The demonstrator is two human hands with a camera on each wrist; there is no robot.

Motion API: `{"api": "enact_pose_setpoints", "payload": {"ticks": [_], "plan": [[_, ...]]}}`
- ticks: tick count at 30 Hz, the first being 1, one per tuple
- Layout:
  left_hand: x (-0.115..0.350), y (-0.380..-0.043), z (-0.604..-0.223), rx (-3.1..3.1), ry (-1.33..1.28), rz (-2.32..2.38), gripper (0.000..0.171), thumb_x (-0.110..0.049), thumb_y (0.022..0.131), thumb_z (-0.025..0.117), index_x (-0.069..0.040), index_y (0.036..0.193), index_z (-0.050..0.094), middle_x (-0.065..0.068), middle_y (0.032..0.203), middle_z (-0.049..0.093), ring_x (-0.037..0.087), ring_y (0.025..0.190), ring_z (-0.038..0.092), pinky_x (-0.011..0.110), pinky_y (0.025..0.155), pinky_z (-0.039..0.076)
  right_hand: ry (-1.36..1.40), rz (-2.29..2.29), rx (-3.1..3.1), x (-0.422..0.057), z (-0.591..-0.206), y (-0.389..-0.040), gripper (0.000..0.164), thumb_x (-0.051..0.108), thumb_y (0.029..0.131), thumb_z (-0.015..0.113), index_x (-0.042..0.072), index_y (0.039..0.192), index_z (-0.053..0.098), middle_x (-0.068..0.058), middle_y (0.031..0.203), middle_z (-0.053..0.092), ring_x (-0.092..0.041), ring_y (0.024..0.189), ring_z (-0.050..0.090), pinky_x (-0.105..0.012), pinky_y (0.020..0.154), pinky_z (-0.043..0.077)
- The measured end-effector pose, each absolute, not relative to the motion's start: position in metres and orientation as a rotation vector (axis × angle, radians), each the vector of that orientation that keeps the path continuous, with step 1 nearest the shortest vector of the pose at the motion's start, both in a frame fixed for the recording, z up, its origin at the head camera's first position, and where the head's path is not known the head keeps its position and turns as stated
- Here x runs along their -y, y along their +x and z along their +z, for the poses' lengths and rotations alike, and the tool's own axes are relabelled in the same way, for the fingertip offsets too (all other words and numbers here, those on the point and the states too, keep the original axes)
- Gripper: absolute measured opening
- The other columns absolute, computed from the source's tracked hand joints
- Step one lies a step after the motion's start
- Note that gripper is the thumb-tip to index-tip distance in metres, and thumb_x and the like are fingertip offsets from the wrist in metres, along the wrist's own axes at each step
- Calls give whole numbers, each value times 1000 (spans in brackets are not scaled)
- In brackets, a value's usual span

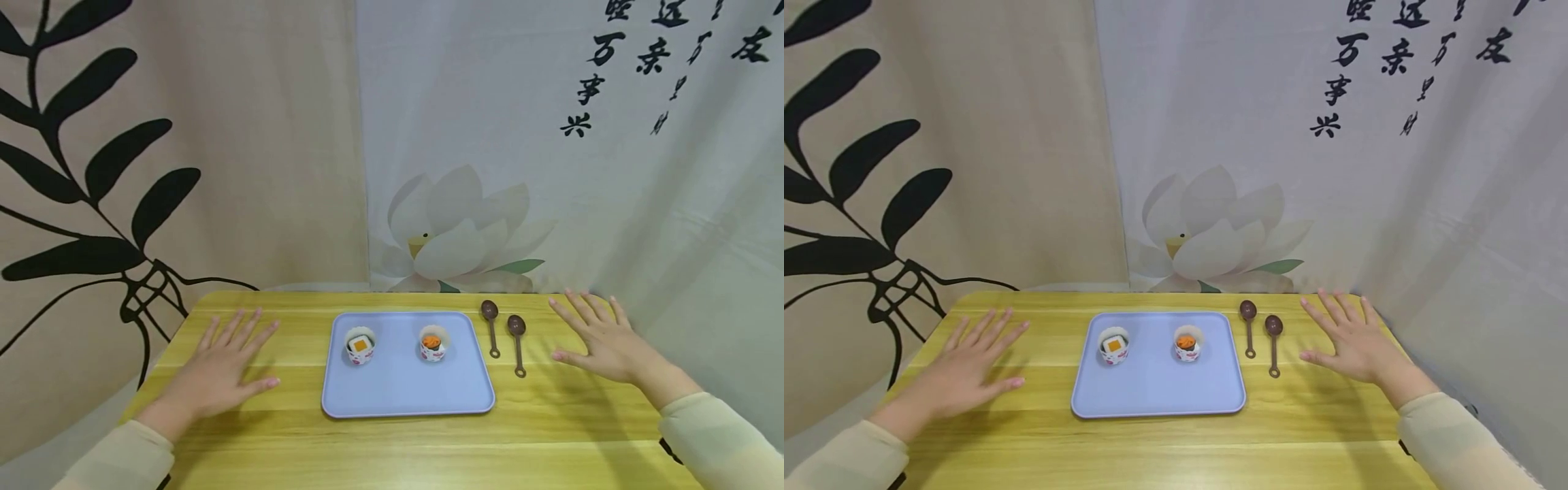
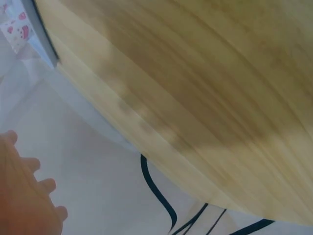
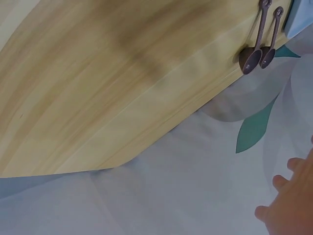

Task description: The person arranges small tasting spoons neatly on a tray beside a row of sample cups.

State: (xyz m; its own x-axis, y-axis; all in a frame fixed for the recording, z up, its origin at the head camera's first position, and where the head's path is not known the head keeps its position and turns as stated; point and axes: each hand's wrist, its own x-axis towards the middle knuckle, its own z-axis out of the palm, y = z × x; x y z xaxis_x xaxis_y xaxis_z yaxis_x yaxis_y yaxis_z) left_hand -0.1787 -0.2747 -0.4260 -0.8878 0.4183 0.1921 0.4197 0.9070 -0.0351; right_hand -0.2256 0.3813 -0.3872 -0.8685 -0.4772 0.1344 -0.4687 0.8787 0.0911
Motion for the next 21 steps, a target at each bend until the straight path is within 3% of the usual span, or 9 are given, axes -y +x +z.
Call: {"api": "enact_pose_setpoints", "payload": {"ticks": [10, 21], "plan": [[265, -172, -430, 2920, -631, -118, 85, -62, 95, 53, -22, 162, 20, 18, 166, 11, 46, 150, 8, 51, 116, -20, 753, -52, 2910, -368, -392, -221, 92, 63, 93, 57, 18, 163, 15, -17, 167, 7, -46, 149, 12, -66, 114, -13], [248, -168, -439, 2983, -633, -232, 84, -66, 95, 52, -22, 161, 25, 16, 165, 14, 47, 149, 9, 57, 117, -14, 770, 13, 2934, -354, -400, -218, 91, 62, 94, 57, 21, 163, 15, -17, 167, 9, -45, 150, 11, -67, 115, -9]]}}
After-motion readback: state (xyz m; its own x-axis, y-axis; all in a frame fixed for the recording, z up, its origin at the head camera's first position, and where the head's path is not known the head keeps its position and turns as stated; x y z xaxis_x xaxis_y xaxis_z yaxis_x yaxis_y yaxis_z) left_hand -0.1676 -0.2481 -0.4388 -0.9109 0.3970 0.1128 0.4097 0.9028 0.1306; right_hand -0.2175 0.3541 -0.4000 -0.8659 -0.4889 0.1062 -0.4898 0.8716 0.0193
